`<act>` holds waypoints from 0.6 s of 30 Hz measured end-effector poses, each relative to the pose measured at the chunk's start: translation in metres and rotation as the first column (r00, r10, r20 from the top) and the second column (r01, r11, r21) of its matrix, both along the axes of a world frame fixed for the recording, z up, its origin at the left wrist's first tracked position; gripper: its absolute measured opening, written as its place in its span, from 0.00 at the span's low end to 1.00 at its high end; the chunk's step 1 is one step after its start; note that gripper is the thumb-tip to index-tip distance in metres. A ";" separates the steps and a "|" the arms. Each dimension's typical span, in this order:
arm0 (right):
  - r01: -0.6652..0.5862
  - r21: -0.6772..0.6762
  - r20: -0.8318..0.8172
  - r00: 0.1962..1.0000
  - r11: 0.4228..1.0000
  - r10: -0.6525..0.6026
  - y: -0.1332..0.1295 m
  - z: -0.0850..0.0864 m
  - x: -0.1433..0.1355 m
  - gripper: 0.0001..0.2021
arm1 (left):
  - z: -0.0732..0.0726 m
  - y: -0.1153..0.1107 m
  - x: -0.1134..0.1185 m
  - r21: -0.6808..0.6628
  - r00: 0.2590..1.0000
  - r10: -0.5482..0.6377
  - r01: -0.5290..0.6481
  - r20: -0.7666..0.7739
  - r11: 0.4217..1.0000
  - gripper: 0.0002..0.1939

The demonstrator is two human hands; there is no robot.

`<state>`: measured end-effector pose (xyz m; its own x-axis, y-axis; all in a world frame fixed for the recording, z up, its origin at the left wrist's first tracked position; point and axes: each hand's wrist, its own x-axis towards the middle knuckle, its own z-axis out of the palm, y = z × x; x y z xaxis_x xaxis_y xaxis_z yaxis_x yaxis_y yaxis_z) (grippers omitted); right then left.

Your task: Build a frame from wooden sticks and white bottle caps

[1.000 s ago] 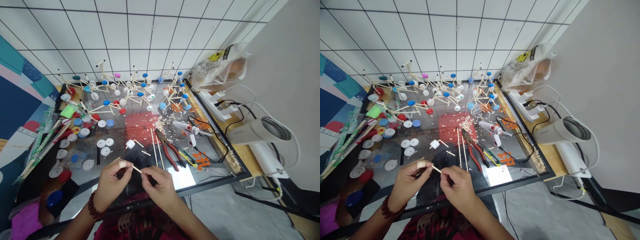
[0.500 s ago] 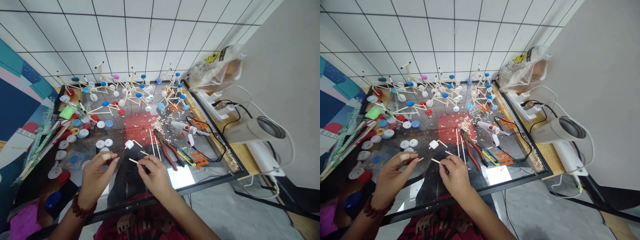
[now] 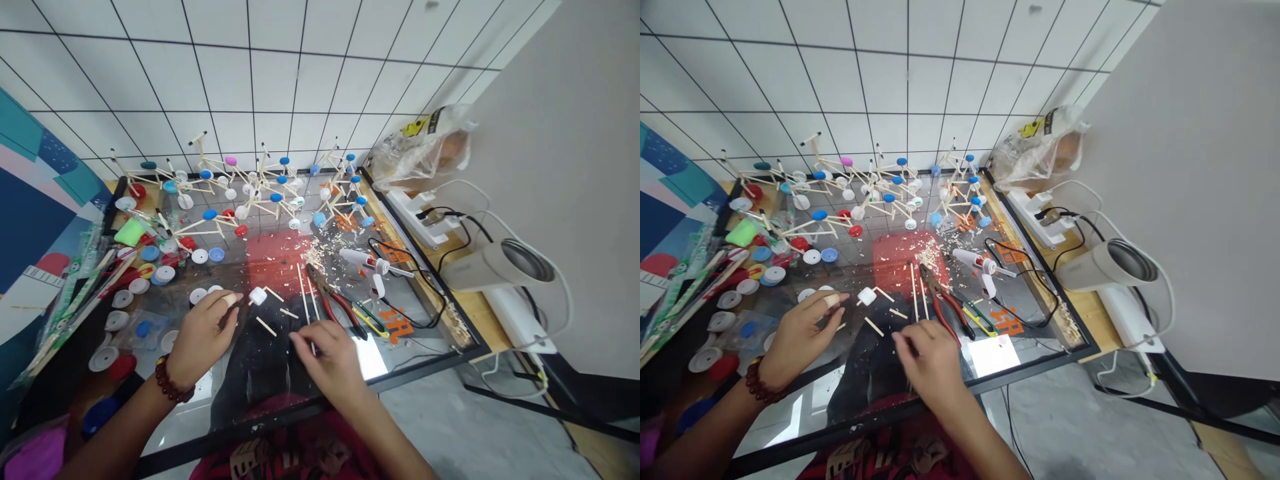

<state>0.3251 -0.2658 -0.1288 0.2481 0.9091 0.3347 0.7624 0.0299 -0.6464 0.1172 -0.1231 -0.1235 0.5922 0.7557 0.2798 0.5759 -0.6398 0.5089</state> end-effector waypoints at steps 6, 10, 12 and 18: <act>0.557 0.062 0.018 0.829 0.828 -0.558 -0.029 0.000 0.088 0.14 | 0.001 0.006 0.002 -0.056 0.996 0.020 -0.015 0.089 0.998 0.11; 0.627 -0.013 -0.024 0.779 0.779 -0.627 -0.009 -0.008 0.128 0.33 | -0.001 0.003 0.004 -0.040 0.978 0.075 -0.068 0.193 0.997 0.10; 0.560 -0.079 -0.065 0.823 0.825 -0.564 0.006 -0.012 0.139 0.37 | -0.003 0.000 0.002 -0.013 0.973 0.081 -0.080 0.217 0.997 0.10; 0.386 -0.305 -0.117 0.892 0.871 -0.437 0.037 -0.019 0.153 0.27 | -0.010 -0.003 -0.006 0.031 0.979 0.073 -0.081 0.192 0.996 0.11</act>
<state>0.4784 -0.2291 -0.1480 0.6513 0.7588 0.0100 0.5393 -0.4535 -0.7096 0.1109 -0.1262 -0.1333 0.4658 0.7833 0.4116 0.5190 -0.6186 0.5898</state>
